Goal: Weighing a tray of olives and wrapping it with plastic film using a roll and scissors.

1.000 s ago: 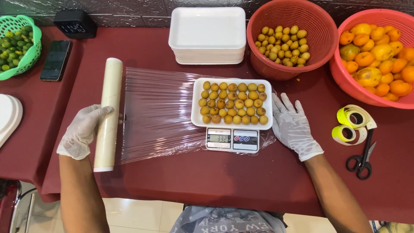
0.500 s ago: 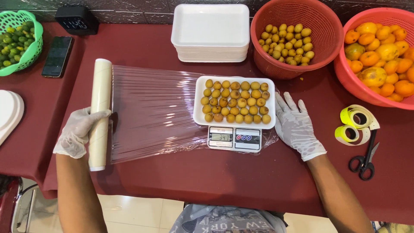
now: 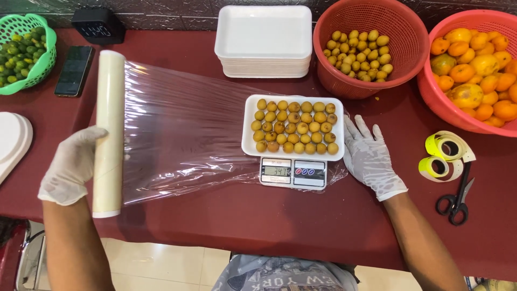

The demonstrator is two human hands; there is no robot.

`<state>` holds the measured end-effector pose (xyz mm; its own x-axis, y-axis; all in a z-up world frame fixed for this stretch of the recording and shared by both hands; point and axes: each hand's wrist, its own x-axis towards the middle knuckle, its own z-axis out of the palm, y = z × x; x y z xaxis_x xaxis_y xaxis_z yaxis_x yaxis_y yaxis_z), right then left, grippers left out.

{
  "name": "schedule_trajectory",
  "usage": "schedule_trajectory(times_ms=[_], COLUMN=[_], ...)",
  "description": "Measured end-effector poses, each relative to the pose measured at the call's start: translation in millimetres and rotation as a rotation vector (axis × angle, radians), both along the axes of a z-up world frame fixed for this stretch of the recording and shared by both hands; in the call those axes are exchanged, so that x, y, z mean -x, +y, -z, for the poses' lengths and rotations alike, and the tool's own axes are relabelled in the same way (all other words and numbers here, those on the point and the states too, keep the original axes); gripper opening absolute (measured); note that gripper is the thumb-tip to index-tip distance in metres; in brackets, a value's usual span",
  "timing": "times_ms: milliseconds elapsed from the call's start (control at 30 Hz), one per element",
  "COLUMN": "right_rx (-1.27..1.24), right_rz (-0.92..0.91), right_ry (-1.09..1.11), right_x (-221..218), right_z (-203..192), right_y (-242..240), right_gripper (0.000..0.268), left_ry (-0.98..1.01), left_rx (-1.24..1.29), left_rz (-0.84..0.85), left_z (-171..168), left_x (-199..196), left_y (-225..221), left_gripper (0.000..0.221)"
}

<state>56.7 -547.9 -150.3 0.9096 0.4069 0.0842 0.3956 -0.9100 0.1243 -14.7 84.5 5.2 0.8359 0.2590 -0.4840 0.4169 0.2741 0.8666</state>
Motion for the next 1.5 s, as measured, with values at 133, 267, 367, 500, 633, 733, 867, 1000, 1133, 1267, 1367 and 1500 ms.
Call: schedule_trajectory(times_ms=[133,267,367,500,633,733,867,1000,1133,1267,1367,1500], right_rx=[-0.006,-0.025,-0.024,-0.022,-0.042,-0.037,-0.083,-0.148,-0.15,-0.116,-0.13,-0.211], right_rz=[0.008,0.004,0.01,0.011,0.008,0.004,0.027,0.004,0.048,0.023,0.006,0.09], right_ry=[0.032,0.024,0.022,0.029,0.023,-0.015,0.038,0.018,0.102,0.057,0.032,0.2], right_x=[0,0,-1,0,0,-1,-1,0,0,0,1,2], right_z=[-3,-3,-4,-3,-3,3,-3,2,-7,-7,-6,-11], right_y=[1,2,2,2,2,0,3,1,5,4,3,3], right_gripper=[0.066,0.065,0.066,0.067,0.065,0.067,0.066,0.064,0.064,0.065,0.064,0.064], left_ry=[-0.188,-0.201,-0.217,-0.271,-0.266,-0.229,-0.168,-0.077,-0.087,0.0,0.017,-0.227], left_rx=[-0.158,-0.219,-0.311,-0.39,-0.442,-0.475,-0.348,-0.272,-0.237,-0.353,-0.382,-0.231], left_rz=[0.207,0.081,0.029,0.051,0.097,0.12,0.141,0.251,0.319,0.407,0.477,0.434], left_z=[-34,-86,-104,-131,-157,-168,-182,-188,-181,-171,-164,-119], left_x=[16,30,28,23,14,8,1,-5,-11,-19,-24,-35], left_y=[-22,-78,-102,-139,-179,-206,-245,-276,-305,-327,-338,-344], left_gripper=[0.03,0.03,0.028,0.028,0.03,0.023,0.023,0.04,0.044,0.055,0.056,0.052])
